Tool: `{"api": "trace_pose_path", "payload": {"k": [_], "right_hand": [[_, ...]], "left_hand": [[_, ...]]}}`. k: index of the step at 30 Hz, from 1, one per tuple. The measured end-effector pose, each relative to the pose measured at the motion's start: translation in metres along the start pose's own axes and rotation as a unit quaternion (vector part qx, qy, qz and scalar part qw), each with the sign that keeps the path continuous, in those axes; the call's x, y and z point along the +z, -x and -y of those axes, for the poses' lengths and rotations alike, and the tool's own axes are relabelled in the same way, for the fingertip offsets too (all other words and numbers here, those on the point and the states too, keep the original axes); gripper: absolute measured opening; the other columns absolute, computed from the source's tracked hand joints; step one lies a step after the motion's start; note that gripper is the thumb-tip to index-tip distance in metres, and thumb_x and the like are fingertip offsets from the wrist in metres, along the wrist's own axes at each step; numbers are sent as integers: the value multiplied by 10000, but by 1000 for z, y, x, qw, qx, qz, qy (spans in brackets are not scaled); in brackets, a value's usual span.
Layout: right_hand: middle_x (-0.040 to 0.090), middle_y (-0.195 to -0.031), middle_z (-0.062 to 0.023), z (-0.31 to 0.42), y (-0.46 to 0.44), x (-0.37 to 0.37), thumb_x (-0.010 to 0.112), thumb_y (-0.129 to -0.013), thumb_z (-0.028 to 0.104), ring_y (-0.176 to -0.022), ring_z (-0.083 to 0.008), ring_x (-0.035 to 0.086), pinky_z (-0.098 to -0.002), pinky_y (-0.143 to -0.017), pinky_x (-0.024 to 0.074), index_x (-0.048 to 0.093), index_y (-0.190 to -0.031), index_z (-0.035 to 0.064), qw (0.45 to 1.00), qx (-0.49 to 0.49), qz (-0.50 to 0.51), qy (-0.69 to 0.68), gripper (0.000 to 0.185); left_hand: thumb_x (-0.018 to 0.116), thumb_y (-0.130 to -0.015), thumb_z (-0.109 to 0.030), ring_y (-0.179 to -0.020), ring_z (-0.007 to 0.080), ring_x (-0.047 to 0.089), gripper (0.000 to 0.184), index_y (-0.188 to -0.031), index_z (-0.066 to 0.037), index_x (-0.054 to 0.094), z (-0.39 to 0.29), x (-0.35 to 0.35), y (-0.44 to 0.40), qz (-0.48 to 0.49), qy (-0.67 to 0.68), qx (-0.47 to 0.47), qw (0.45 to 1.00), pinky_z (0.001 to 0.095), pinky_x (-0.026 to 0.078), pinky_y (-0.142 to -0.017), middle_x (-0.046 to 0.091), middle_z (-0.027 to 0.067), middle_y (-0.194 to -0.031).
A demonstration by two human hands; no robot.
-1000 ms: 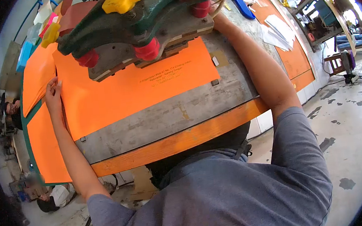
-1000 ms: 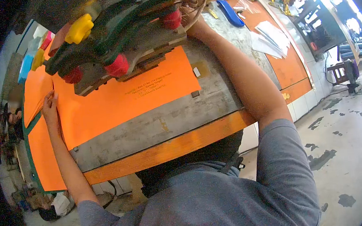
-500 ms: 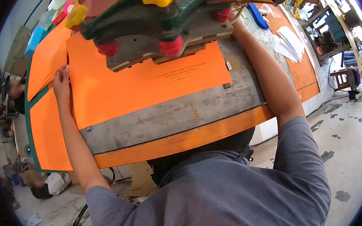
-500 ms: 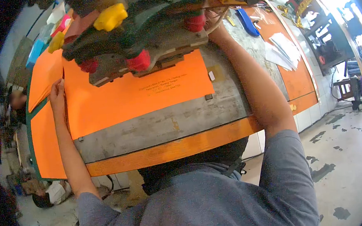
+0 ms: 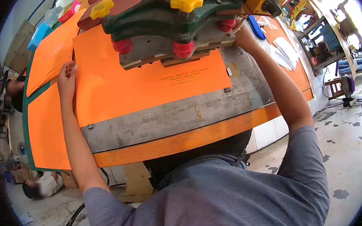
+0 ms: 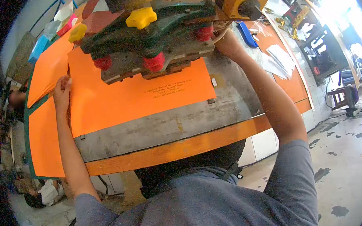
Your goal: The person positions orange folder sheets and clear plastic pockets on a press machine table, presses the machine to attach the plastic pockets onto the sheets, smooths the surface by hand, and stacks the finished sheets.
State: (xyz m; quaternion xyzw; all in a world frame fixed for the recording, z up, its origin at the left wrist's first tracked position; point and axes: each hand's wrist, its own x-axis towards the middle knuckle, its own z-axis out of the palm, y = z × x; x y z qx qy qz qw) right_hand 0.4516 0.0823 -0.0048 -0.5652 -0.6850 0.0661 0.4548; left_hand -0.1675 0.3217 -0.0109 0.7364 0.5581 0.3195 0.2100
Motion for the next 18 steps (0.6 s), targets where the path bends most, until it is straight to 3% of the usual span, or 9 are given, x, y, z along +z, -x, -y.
{"api": "trace_pose_path", "payload": {"k": [3,5,7,11,12,14,15,17,18], "right_hand": [[752,-1254,-132,24,29,-26,699,-1012,50,-1153,-256,699,-368,-1061,511,692,-1293,-8,969,219,100,50,287],[770,-1234,-161,47,67,-32,703,-1013,64,-1169,-262,731,-408,-1031,555,719,-1255,4,977,205,65,0,250],[759,-1280,-174,93,93,-35,699,-1020,78,-1225,-310,725,-419,-1067,547,715,-1273,4,985,157,36,64,265],[714,-1393,-179,158,126,-23,722,-1004,86,-1337,-357,663,-441,-1121,524,703,-1311,23,981,182,30,56,313],[685,-1445,-173,167,131,-16,735,-1001,121,-1395,-362,617,-463,-1166,488,688,-1343,34,984,149,49,81,356],[582,-1592,-154,165,141,-12,758,-998,268,-1544,-358,470,-518,-1288,353,616,-1472,56,979,88,118,142,538],[582,-1592,-154,165,144,-8,758,-998,268,-1544,-358,470,-518,-1288,353,616,-1472,56,979,92,115,141,538],[530,-1644,-150,169,145,2,738,-1007,370,-1592,-345,405,-533,-1321,291,551,-1548,54,974,63,131,173,654],[491,-1677,-142,171,147,3,734,-1002,414,-1613,-338,368,-526,-1333,277,514,-1589,65,968,60,148,196,717]], "left_hand": [[663,-1108,-410,-1149,192,676,418,-1360,-80,712,-7,-6,-1,-66,-6,7,998,354,541,-972,731,74,-1251],[654,-1112,-423,-1126,178,687,413,-1316,-73,740,6,-16,-11,-134,29,42,990,341,539,-961,748,56,-1218],[649,-1115,-420,-1070,151,698,405,-1250,-59,775,28,-32,-25,-200,75,93,972,323,537,-937,770,25,-1122],[638,-1129,-353,-858,90,601,365,-1163,-31,806,-45,-73,4,-320,161,78,930,288,460,-749,726,4,-957],[634,-1132,-340,-808,77,568,363,-1136,-23,811,-73,-81,15,-351,184,75,915,279,430,-697,714,4,-926],[632,-1135,-347,-817,79,575,364,-1145,-24,801,-93,-101,30,-363,229,117,895,277,436,-714,712,1,-925],[632,-1135,-347,-817,79,575,364,-1145,-24,801,-115,-101,46,-359,229,120,897,277,436,-714,712,1,-925],[640,-1132,-346,-834,93,596,350,-1153,-33,794,-161,-89,87,-314,136,139,929,297,446,-728,724,11,-929],[655,-1121,-320,-906,108,630,312,-1190,-44,783,-152,-85,103,-248,105,133,954,303,473,-783,738,28,-998]]}}
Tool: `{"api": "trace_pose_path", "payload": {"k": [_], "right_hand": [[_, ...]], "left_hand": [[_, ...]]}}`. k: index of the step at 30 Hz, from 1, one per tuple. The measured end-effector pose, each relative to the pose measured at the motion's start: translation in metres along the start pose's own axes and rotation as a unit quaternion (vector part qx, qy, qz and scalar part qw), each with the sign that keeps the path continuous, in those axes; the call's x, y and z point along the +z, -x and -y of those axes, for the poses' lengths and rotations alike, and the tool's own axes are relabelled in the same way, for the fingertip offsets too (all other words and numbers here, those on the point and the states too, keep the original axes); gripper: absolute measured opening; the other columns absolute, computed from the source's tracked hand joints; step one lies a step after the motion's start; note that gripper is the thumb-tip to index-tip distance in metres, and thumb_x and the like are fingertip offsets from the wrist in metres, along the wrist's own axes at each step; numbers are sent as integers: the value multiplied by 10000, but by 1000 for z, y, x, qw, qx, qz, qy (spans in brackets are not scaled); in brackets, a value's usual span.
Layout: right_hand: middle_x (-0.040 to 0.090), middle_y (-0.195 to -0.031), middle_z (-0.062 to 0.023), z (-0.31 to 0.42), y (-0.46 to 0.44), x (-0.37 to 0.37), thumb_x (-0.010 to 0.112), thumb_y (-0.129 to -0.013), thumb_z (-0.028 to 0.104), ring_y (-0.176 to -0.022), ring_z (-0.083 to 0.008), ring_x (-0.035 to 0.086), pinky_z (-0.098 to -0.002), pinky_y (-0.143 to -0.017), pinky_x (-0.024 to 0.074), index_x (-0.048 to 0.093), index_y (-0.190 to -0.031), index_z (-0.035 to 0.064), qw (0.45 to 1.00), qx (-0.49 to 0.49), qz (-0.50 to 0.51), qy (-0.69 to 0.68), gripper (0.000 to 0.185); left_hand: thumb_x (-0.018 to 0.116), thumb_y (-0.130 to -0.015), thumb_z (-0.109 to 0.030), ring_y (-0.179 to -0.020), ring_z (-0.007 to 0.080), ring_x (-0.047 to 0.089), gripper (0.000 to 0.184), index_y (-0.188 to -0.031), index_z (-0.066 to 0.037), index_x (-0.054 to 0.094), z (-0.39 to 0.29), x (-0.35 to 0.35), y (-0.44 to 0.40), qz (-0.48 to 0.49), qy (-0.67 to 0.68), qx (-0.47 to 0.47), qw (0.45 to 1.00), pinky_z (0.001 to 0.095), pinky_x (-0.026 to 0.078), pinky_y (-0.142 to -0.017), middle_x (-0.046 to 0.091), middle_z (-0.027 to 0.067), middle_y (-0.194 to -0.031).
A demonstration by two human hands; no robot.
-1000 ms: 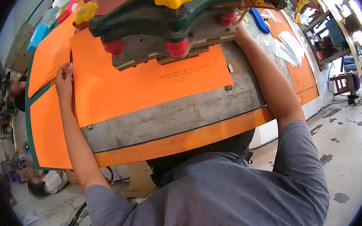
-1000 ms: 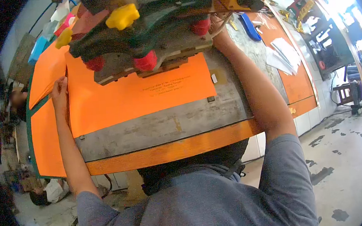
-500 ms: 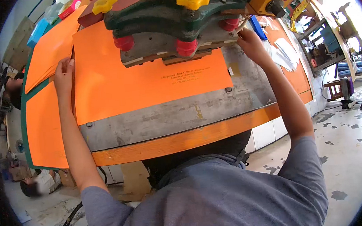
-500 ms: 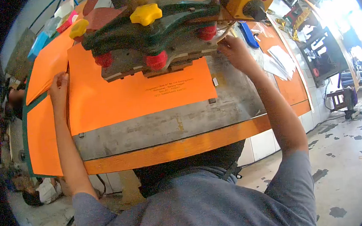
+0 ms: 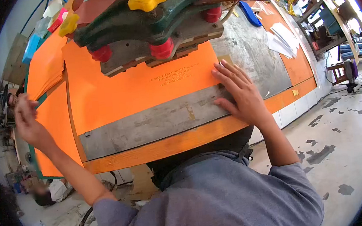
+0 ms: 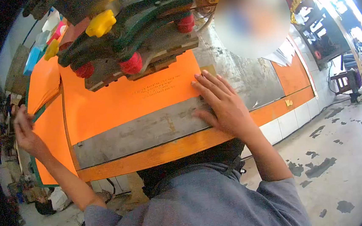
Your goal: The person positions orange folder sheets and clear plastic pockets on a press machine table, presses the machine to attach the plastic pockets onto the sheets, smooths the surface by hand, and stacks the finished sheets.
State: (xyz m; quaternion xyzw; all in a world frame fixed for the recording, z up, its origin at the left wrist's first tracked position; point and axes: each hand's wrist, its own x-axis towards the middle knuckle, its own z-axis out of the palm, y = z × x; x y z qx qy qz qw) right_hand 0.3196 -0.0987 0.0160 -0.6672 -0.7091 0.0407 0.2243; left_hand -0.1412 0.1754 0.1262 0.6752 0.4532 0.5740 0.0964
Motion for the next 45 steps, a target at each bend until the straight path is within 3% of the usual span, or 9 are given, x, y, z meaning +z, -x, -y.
{"api": "trace_pose_path", "payload": {"k": [2,7,13,16,25,28,32,37,45], "right_hand": [[489,-1679,-139,0,-1,1,728,-1003,435,-1613,-339,369,-525,-1337,270,514,-1590,67,1000,0,-5,-1,726],[502,-1673,-123,0,-5,-1,709,-1007,488,-1616,-326,367,-528,-1345,248,524,-1585,74,1000,12,14,7,735],[595,-1594,-107,-5,-2,2,699,-1013,510,-1604,-286,399,-558,-1341,249,622,-1493,67,1000,-2,8,11,658],[704,-1442,-119,-7,-1,6,759,-983,468,-1535,-298,502,-559,-1309,322,735,-1299,55,999,-8,-43,-11,520],[769,-1186,-138,-16,6,9,796,-964,430,-1302,-321,673,-507,-1194,464,757,-1079,43,982,-31,-165,-83,406],[774,-1114,-130,-16,7,11,797,-964,420,-1236,-305,693,-493,-1151,491,752,-1009,51,980,-32,-179,-81,374],[778,-1104,-72,-17,11,11,818,-949,362,-1223,-274,698,-511,-1188,473,767,-1031,67,980,4,-184,-79,309],[746,-975,-89,-21,15,7,813,-936,299,-1033,-289,693,-458,-1022,511,743,-940,64,972,45,-217,-84,245],[719,-1055,-102,-17,11,6,792,-901,179,-1058,-305,663,-453,-962,508,752,-1030,73,967,45,-243,-66,171]], "left_hand": [[694,-1088,-283,-1094,179,675,300,-1278,-59,751,-10,9,59,148,-9,-29,988,347,511,-929,747,73,-1177],[773,-986,-356,-1445,380,568,593,-1485,-65,636,-72,70,173,422,-116,163,884,540,413,-1206,662,140,-1509],[740,-1000,-406,-1506,344,532,643,-1519,-48,613,-77,85,197,442,-125,142,877,543,374,-1240,636,136,-1557],[717,-1022,-398,-1488,350,553,627,-1519,-32,609,-77,85,197,442,-125,144,876,545,369,-1244,652,139,-1539],[608,-1088,-517,-1451,380,568,674,-1573,-52,554,-73,86,200,440,-102,167,877,523,375,-1238,635,163,-1548],[690,-1047,-416,-1462,355,577,633,-1509,8,606,-76,89,199,437,-93,190,874,518,395,-1207,660,170,-1522],[692,-1042,-421,-1469,351,573,649,-1521,6,600,-79,90,199,445,-106,209,864,512,398,-1198,656,167,-1530],[655,-1061,-476,-1462,368,571,663,-1545,-27,591,-87,89,199,449,-122,197,863,508,399,-1206,642,170,-1546],[747,-997,-388,-1443,339,607,620,-1479,-13,638,-88,94,203,420,-114,206,876,480,413,-1181,679,160,-1501]]}}
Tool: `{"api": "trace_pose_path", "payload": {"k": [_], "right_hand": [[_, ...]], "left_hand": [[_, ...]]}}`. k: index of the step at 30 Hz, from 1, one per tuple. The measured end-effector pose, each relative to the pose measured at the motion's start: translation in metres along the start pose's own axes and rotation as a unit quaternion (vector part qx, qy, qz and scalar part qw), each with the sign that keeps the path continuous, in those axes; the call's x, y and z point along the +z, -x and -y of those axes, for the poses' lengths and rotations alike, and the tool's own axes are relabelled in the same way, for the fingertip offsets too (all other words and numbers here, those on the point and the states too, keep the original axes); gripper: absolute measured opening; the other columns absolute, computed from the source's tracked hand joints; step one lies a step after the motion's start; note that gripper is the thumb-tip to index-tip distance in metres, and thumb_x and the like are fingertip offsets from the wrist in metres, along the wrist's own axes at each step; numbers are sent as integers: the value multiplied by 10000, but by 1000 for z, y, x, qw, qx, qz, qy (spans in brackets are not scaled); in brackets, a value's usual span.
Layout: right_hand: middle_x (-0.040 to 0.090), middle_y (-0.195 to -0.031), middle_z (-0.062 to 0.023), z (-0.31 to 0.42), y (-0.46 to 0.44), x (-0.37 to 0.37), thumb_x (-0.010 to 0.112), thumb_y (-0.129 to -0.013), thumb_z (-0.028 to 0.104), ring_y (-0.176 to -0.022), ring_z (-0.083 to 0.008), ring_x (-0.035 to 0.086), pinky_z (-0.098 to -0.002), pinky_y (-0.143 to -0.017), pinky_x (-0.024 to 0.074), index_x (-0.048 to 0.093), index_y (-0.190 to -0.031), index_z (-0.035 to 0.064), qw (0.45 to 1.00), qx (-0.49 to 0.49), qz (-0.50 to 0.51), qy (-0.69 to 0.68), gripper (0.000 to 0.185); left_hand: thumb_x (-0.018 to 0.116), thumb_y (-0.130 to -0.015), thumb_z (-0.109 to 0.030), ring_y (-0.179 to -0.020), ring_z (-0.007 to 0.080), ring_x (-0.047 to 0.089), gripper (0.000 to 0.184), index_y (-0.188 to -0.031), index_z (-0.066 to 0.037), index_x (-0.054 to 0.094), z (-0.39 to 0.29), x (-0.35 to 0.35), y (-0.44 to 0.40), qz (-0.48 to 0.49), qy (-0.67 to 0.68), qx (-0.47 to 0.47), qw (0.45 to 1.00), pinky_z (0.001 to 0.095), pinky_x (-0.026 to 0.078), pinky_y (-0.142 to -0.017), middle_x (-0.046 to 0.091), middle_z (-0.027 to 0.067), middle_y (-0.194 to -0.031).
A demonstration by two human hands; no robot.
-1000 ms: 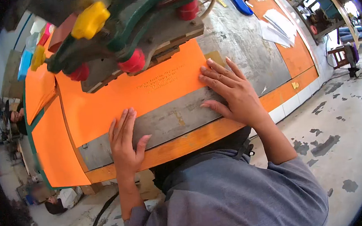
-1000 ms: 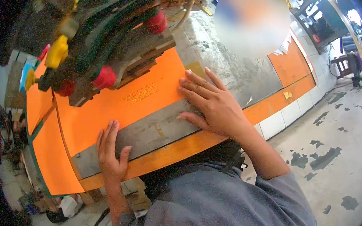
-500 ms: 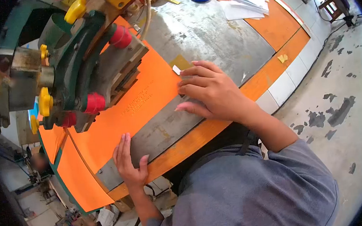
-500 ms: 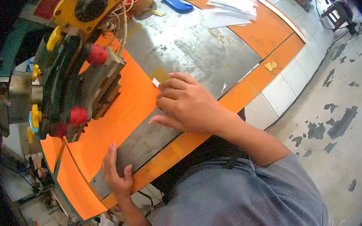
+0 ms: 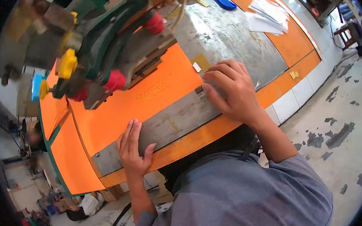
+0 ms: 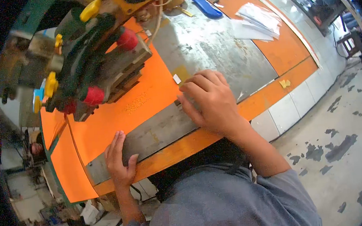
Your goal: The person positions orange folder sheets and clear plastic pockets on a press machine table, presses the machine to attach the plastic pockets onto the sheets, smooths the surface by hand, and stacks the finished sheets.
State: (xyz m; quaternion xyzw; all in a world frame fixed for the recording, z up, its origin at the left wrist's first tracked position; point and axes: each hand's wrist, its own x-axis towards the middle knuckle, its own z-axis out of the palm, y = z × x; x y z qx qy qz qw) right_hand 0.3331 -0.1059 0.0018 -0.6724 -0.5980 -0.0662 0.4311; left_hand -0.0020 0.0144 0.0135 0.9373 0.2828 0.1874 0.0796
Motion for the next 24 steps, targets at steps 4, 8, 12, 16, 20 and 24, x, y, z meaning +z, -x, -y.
{"api": "trace_pose_path", "payload": {"k": [4,8,12,16,20,24], "right_hand": [[628,-986,-91,7,-3,-1,803,-895,181,-961,-311,604,-445,-864,498,787,-1070,88,999,-16,41,16,199],[572,-916,-84,13,-5,0,797,-900,167,-895,-296,560,-433,-822,472,810,-1008,70,996,5,76,42,146],[567,-881,-92,17,-8,4,777,-938,148,-880,-302,555,-447,-812,461,800,-953,42,994,24,93,58,109],[565,-838,-94,19,-8,7,764,-955,118,-846,-300,552,-438,-800,455,794,-930,23,994,28,81,65,102],[558,-803,-91,18,-7,8,766,-957,126,-811,-295,543,-437,-773,452,785,-913,17,994,40,70,74,119],[565,-788,-91,17,-6,9,765,-953,109,-787,-290,542,-433,-731,450,774,-901,3,994,38,60,79,118]], "left_hand": [[716,-1023,-452,-1447,352,594,637,-1490,-28,631,-8,8,-3,-1,32,-16,999,507,400,-1198,670,167,-1506],[709,-1019,-501,-1445,342,593,676,-1505,-40,621,-14,8,-9,8,36,-17,999,517,397,-1203,665,158,-1513],[741,-980,-512,-1443,288,599,694,-1492,-56,633,-9,8,-9,-5,39,8,999,487,418,-1183,678,113,-1500],[736,-974,-544,-1450,306,593,723,-1498,-58,629,-6,10,-5,-7,58,16,998,497,424,-1186,667,118,-1516],[738,-972,-536,-1455,300,589,719,-1498,-59,628,-5,9,-5,-9,73,11,997,492,421,-1188,666,114,-1519],[739,-971,-522,-1474,286,573,716,-1506,-61,621,-6,10,-3,-5,68,9,998,488,416,-1191,658,113,-1530]]}}
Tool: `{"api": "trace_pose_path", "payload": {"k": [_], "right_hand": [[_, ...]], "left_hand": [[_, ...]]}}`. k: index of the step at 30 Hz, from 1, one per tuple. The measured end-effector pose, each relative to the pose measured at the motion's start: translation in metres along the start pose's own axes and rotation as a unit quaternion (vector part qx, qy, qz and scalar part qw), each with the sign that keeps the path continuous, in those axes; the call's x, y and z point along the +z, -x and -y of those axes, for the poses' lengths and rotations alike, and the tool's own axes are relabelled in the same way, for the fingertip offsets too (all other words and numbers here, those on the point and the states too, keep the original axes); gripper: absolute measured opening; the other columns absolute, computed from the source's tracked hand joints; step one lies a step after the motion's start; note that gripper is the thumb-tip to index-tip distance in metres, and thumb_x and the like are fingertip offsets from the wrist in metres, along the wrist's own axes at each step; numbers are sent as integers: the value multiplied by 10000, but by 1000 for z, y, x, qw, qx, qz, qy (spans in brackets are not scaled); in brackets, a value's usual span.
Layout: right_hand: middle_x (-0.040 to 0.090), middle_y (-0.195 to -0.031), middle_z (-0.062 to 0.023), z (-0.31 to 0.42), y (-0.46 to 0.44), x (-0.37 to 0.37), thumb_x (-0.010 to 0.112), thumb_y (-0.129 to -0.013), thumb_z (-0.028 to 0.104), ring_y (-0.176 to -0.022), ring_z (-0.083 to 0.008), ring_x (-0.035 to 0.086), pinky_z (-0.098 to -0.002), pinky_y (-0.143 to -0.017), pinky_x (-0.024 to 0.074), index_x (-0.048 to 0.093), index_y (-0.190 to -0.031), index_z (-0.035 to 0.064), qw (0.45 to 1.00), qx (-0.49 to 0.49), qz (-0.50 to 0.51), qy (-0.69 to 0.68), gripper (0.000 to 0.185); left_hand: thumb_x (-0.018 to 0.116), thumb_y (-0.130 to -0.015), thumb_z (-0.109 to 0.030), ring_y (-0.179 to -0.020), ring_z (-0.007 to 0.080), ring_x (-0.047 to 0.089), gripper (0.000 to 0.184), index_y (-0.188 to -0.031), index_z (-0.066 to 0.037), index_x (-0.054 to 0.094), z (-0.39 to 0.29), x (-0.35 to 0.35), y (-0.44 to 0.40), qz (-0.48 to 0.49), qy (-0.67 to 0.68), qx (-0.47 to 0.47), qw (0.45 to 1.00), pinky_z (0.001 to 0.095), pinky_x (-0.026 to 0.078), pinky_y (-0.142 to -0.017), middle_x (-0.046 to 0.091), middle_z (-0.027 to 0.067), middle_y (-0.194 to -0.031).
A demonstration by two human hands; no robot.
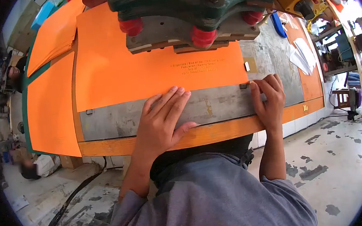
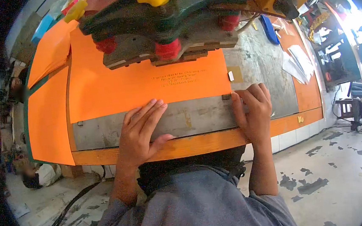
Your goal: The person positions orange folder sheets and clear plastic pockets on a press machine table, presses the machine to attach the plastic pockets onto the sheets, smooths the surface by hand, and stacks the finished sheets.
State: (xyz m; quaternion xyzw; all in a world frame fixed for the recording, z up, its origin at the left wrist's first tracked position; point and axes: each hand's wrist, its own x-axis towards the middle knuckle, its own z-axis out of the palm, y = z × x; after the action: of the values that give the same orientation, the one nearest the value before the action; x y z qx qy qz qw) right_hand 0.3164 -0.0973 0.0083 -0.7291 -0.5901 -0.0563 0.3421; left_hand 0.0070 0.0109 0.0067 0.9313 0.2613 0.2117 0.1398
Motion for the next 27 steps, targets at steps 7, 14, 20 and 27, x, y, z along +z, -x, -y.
{"api": "trace_pose_path", "payload": {"k": [7,14,20,27], "right_hand": [[561,-772,-85,2,0,2,763,-941,59,-767,-276,544,-421,-716,448,774,-903,3,1000,-10,2,1,69],[533,-714,-61,3,6,1,767,-926,24,-699,-244,515,-398,-666,424,752,-864,6,999,-21,-31,-9,66],[516,-688,-75,-3,8,-5,715,-941,-7,-671,-243,475,-379,-609,378,666,-788,-16,993,-105,-62,-11,161],[442,-633,-79,-6,13,-8,668,-975,90,-625,-253,410,-386,-580,308,557,-659,6,981,-143,-132,-25,345]], "left_hand": [[724,-982,-524,-1486,286,560,708,-1512,-67,618,-1,-1,0,7,9,-6,1000,494,407,-1200,646,113,-1546],[705,-999,-517,-1489,285,555,681,-1516,-84,617,0,0,4,9,21,-15,1000,497,395,-1212,638,112,-1555],[687,-1050,-444,-1290,271,701,514,-1363,-38,717,2,-4,11,-76,7,31,997,469,489,-1094,765,115,-1340],[725,-993,-187,-671,187,672,173,-1054,-32,770,1,-12,26,-236,49,100,965,368,504,-702,699,30,-740]]}}
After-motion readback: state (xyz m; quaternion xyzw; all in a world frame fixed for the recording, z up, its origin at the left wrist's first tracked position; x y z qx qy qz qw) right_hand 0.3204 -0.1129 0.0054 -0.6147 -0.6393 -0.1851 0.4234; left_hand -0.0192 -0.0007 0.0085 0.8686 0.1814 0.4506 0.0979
